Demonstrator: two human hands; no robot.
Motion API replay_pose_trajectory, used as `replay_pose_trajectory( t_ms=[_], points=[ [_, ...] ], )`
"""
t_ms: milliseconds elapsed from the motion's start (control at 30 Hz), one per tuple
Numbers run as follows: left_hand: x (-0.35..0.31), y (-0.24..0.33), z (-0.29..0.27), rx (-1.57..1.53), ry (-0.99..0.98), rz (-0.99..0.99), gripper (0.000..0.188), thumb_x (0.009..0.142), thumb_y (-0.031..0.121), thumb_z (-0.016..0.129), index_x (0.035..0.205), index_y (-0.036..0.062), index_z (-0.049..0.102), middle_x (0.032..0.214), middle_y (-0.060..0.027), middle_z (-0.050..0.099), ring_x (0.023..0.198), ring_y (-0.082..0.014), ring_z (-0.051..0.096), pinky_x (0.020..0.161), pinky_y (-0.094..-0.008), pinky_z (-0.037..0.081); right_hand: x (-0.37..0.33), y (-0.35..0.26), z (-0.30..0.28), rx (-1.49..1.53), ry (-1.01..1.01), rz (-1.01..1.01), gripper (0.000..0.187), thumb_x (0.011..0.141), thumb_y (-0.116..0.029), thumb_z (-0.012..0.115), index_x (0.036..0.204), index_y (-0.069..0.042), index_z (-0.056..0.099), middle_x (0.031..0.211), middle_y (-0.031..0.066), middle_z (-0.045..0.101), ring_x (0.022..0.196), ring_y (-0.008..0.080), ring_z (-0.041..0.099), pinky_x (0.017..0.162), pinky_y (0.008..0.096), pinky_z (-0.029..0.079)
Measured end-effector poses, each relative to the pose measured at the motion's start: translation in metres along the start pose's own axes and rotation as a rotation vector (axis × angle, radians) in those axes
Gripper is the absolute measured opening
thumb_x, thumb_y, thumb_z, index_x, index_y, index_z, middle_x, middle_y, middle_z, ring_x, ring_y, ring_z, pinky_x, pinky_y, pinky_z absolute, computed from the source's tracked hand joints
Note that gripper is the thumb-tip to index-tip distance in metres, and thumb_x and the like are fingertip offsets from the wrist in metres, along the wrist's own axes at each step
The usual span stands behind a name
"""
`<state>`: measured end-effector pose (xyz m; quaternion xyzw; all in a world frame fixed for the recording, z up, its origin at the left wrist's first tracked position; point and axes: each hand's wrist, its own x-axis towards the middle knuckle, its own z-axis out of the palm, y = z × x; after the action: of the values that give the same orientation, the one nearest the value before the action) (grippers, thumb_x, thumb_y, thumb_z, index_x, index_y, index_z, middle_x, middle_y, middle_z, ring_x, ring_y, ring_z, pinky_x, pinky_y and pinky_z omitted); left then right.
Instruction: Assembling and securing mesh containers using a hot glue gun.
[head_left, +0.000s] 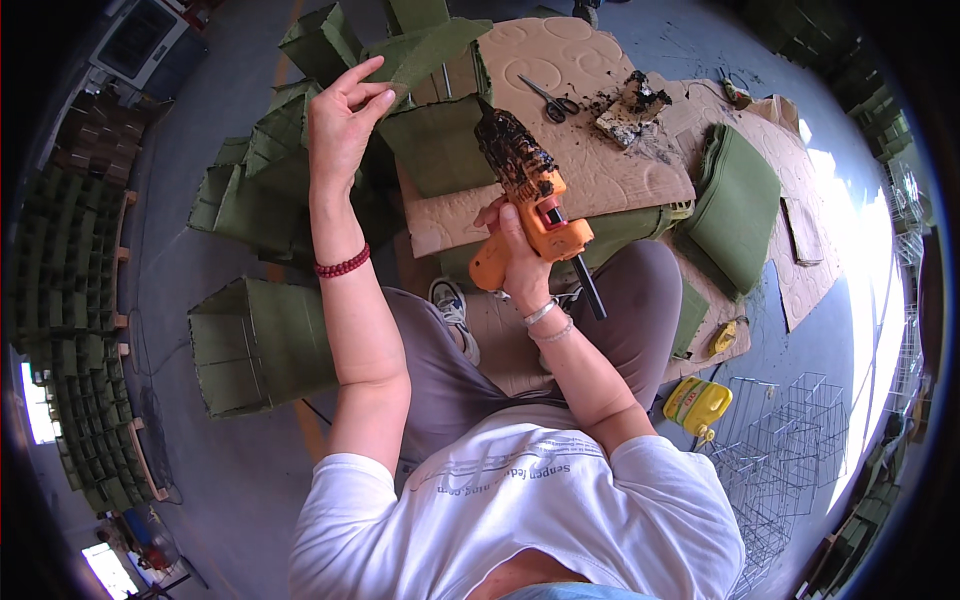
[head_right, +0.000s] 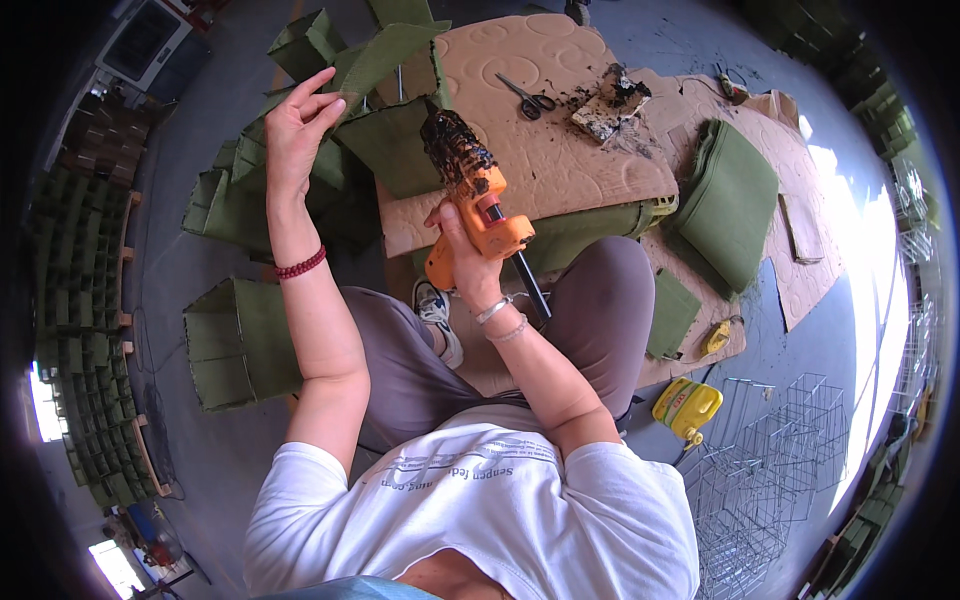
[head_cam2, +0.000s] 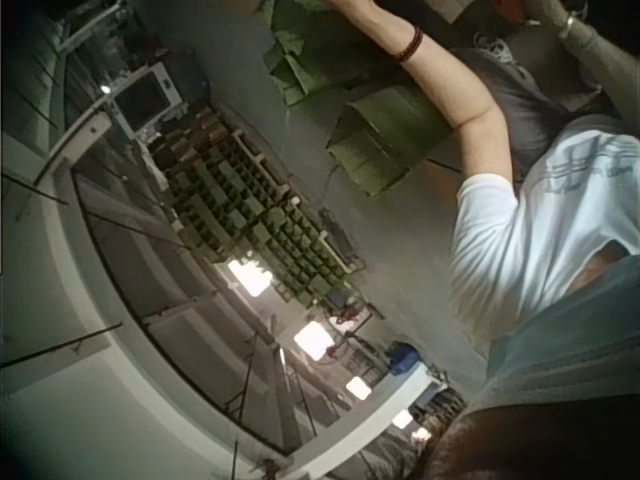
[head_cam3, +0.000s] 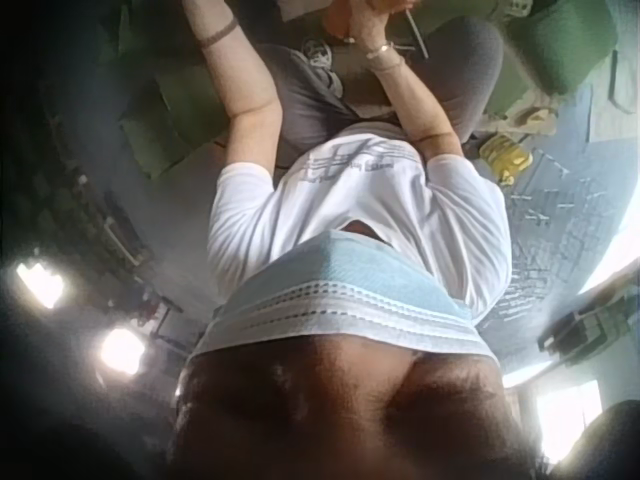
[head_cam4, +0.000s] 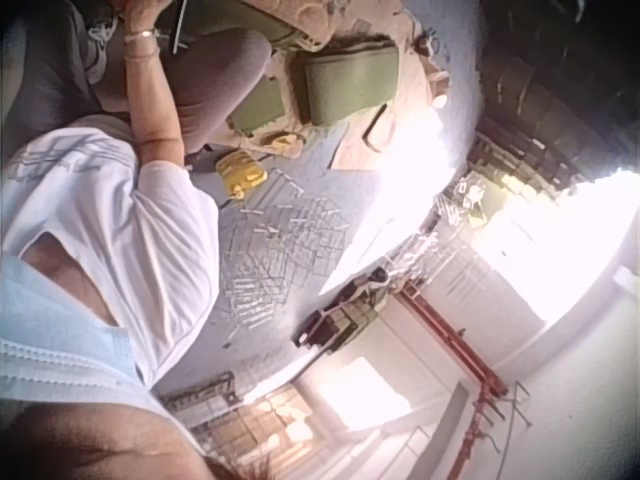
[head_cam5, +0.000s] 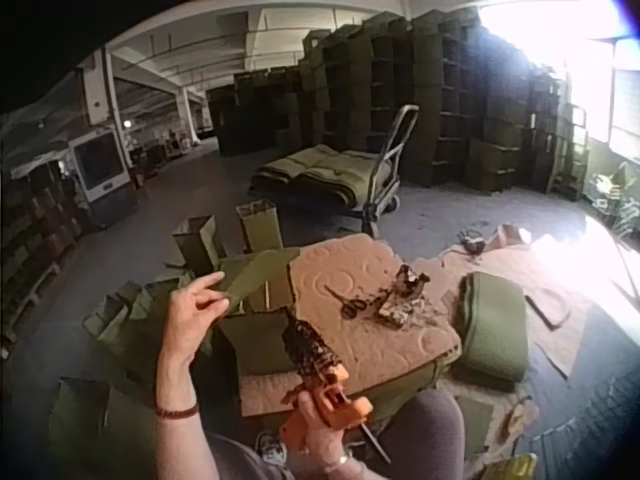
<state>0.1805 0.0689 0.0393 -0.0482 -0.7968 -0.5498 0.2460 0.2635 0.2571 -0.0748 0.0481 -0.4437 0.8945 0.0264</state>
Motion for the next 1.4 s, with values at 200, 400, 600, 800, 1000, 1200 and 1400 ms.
replay_pose_trajectory(
  t_ms=[200, 400, 600, 800, 1000, 1200, 1400],
  points=[
    [0.0, 0.002, 0.004, -0.009, -0.027, 0.012, 0.038, 0.077, 0.004, 0.065, 0.114, -0.001, 0.059, 0.082, -0.0039, 0.069, 0.068, -0.0029, 0.053, 0.066, -0.0196, 0.042, -0.001, 0.002, 0.003, 0.047, -0.011, 0.011, 0.016, 0.091, -0.014, 0.055, 0.102, -0.003, 0.05, 0.08, 0.0019, 0.057, 0.076, 0.0098, 0.056, 0.069, 0.0246, 0.044],
    [-0.002, 0.001, 0.001, -0.013, -0.028, -0.002, 0.038, 0.077, 0.004, 0.065, 0.115, -0.0008, 0.059, 0.083, -0.0048, 0.069, 0.07, -0.0034, 0.054, 0.068, -0.02, 0.043, -0.002, 0.005, 0.007, 0.014, -0.036, 0.042, 0.017, 0.09, -0.016, 0.056, 0.1, -0.004, 0.051, 0.082, 0.0026, 0.055, 0.076, 0.0149, 0.057, 0.072, 0.0287, 0.043],
    [-0.001, 0.003, 0.002, 0.048, -0.046, -0.017, 0.038, 0.079, 0.004, 0.065, 0.116, 0.0, 0.058, 0.087, -0.0032, 0.067, 0.075, -0.0036, 0.055, 0.074, -0.0199, 0.044, -0.004, 0.004, 0.007, -0.038, -0.054, 0.044, 0.017, 0.09, -0.017, 0.056, 0.1, -0.003, 0.051, 0.081, 0.0032, 0.056, 0.076, 0.0147, 0.057, 0.071, 0.0284, 0.043],
    [-0.002, 0.002, 0.0, 0.054, -0.049, 0.0, 0.039, 0.078, 0.007, 0.065, 0.116, 0.0007, 0.058, 0.083, -0.0009, 0.067, 0.072, -0.0025, 0.053, 0.072, -0.0193, 0.042, -0.001, 0.0, 0.006, 0.005, -0.004, -0.004, 0.013, 0.091, -0.017, 0.054, 0.093, -0.004, 0.052, 0.078, 0.0022, 0.057, 0.074, 0.0099, 0.054, 0.068, 0.0248, 0.042],
    [-0.004, 0.005, 0.0, 0.039, -0.038, 0.017, 0.037, 0.079, 0.005, 0.063, 0.115, -0.0007, 0.058, 0.08, -0.0042, 0.069, 0.067, -0.0038, 0.054, 0.065, -0.02, 0.043, 0.002, -0.006, 0.005, 0.013, 0.027, -0.039, 0.013, 0.092, -0.017, 0.053, 0.089, -0.005, 0.052, 0.076, 0.0025, 0.057, 0.072, 0.0098, 0.052, 0.068, 0.0247, 0.041],
    [-0.003, 0.002, 0.001, 0.049, -0.047, 0.038, 0.037, 0.079, 0.005, 0.063, 0.115, -0.0003, 0.058, 0.08, -0.005, 0.069, 0.068, -0.0041, 0.055, 0.065, -0.0203, 0.043, 0.004, -0.004, -0.006, 0.027, 0.029, -0.018, 0.015, 0.091, -0.016, 0.053, 0.095, -0.002, 0.051, 0.079, 0.0059, 0.054, 0.076, 0.0177, 0.054, 0.076, 0.031, 0.044],
    [-0.004, 0.003, 0.0, 0.057, -0.041, 0.022, 0.036, 0.079, 0.006, 0.064, 0.115, 0.0, 0.058, 0.082, -0.0059, 0.069, 0.069, -0.0046, 0.055, 0.067, -0.0211, 0.044, 0.002, -0.007, 0.0, 0.04, 0.033, -0.045, 0.015, 0.091, -0.014, 0.054, 0.096, -0.001, 0.051, 0.079, 0.0062, 0.054, 0.076, 0.0179, 0.054, 0.075, 0.0317, 0.045]
  ],
)
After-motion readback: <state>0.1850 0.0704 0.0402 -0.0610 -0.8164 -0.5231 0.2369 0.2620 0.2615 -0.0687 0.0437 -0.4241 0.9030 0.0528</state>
